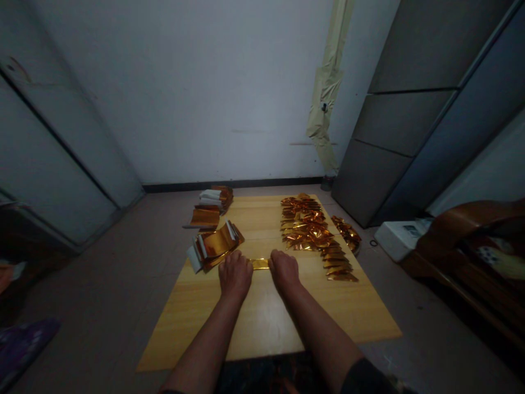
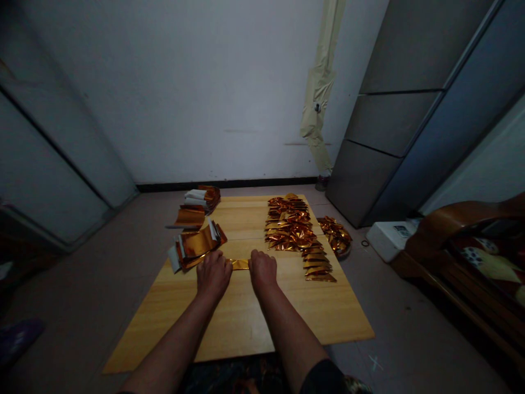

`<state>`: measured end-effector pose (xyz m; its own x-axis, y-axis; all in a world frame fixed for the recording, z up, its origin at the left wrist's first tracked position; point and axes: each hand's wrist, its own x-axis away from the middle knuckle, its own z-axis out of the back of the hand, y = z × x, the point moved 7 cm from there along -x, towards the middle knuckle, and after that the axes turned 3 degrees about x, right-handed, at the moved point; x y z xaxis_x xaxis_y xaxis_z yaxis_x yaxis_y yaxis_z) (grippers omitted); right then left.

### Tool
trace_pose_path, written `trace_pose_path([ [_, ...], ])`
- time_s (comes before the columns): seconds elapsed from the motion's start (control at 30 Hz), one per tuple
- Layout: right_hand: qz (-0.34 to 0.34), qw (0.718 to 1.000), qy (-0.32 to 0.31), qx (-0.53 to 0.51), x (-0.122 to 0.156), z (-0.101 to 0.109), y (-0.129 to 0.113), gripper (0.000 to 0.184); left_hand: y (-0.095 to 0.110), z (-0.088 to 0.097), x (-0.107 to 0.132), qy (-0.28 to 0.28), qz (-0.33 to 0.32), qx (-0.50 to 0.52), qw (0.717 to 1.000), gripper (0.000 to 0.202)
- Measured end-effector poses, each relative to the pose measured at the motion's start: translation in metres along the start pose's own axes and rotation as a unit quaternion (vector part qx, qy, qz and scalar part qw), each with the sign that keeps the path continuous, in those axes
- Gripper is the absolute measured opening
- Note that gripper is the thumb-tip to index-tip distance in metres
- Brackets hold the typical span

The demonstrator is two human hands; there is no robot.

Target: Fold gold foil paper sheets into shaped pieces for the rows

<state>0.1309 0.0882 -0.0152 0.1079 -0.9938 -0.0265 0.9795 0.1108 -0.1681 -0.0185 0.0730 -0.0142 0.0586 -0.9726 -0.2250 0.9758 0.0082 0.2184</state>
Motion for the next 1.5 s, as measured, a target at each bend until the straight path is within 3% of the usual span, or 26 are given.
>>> trace_pose_path([
  [0.47, -0.019, 1.000, -0.015, 0.004, -0.001, 0.003, -0.002, 0.016, 0.002, 0.001, -0.001, -0.001, 0.014, -0.014, 1.000, 0.026],
  [0.63, -0.012, 1.000, 0.015, 0.015, 0.001, 0.003, -0.002, 0.013, 0.001, 0.008, 0.001, 0.002, 0.045, -0.029, 0.999, 0.023],
  [0.73, 0.027, 0.999, 0.024, 0.019, 0.000, 0.002, -0.008, 0.011, 0.009, 0.009, 0.000, 0.007, 0.000, -0.033, 0.999, 0.020],
  [0.83, 0.047, 0.999, -0.009, 0.012, -0.002, -0.001, -0.014, 0.015, 0.016, 0.001, -0.004, -0.021, -0.066, -0.033, 0.997, 0.020],
  [0.97, -0.014, 0.999, -0.030, -0.038, -0.006, -0.002, -0.008, 0.016, 0.013, -0.012, -0.009, -0.069, -0.074, -0.005, 0.995, 0.020],
  [1.2, -0.081, 0.993, -0.011, -0.088, 0.003, 0.001, -0.010, 0.024, 0.004, -0.007, -0.008, -0.074, -0.060, 0.064, 0.993, 0.009],
  [1.5, -0.098, 0.993, -0.011, -0.072, 0.001, 0.000, -0.014, 0.032, 0.003, -0.007, -0.008, -0.096, -0.039, 0.088, 0.991, 0.008],
])
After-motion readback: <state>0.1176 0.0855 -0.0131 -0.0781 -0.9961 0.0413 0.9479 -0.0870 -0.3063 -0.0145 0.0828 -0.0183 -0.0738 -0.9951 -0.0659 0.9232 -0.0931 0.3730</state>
